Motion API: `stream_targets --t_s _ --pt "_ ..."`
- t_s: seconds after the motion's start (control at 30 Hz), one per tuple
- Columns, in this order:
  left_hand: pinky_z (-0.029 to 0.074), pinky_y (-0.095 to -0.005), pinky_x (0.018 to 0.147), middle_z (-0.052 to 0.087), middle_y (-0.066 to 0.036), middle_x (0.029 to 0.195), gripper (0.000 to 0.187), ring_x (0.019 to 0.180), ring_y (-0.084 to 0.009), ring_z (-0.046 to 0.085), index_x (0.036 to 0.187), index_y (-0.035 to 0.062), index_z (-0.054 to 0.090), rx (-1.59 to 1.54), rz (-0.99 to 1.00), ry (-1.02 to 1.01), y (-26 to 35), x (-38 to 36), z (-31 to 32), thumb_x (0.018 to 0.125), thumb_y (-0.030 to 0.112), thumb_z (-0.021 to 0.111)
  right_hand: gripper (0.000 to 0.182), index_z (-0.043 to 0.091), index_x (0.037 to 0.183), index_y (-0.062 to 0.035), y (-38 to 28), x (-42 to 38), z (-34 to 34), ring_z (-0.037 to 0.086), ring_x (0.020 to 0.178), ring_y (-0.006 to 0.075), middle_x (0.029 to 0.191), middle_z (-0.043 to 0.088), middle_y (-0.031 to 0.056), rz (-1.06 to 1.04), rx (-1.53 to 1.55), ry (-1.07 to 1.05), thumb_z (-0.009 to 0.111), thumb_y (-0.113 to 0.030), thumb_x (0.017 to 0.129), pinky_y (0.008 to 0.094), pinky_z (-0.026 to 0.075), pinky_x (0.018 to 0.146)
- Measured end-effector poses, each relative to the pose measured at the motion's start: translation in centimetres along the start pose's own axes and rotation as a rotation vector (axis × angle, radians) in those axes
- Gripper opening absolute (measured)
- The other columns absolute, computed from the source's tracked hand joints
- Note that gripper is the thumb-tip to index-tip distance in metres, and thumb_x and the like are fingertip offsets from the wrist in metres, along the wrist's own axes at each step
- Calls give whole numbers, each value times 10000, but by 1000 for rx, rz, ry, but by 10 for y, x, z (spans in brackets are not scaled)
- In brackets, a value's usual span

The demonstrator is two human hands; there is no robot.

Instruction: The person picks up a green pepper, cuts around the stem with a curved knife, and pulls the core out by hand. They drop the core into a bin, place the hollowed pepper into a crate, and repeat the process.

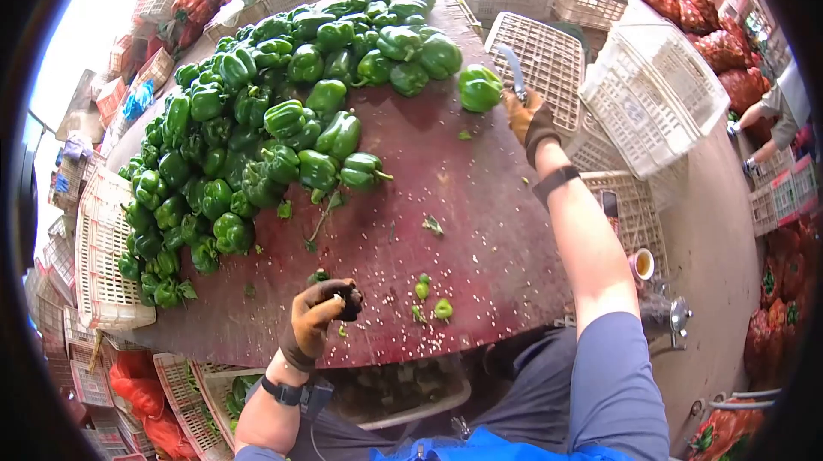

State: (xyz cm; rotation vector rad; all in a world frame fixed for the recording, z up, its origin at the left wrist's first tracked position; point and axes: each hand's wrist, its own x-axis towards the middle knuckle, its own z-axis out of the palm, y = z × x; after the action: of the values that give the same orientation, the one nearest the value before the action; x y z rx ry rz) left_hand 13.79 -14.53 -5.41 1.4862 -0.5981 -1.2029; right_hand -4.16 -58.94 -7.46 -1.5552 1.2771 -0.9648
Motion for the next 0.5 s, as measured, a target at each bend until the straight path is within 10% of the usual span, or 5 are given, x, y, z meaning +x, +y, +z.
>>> stream_targets --t_s 0.17,0.4,0.5 --pt "525 -324 894 697 -118 1095 426 1001 -194 668 1264 -56 605 59 -35 -56 -30 9 -7 889 145 622 357 633 1215 -50 25 88 30 615 765 173 864 689 93 -26 -168 7 598 -305 967 357 511 736" --pt "521 -295 849 676 -67 1134 516 987 -142 638 1343 5 574 -23 -259 0 0 24 0 854 140 670 241 672 1107 -73 7 53 53 644 705 114 925 698 40 81 162 -507 663 -259 954 254 510 621" --pt "497 -343 948 549 -109 1334 701 1128 -189 582 1502 39 387 -213 -206 5 6 34 5 847 79 634 249 679 1121 -58 -6 62 81 622 750 88 893 682 13 -2 266 -261 665 -244 956 257 501 628"
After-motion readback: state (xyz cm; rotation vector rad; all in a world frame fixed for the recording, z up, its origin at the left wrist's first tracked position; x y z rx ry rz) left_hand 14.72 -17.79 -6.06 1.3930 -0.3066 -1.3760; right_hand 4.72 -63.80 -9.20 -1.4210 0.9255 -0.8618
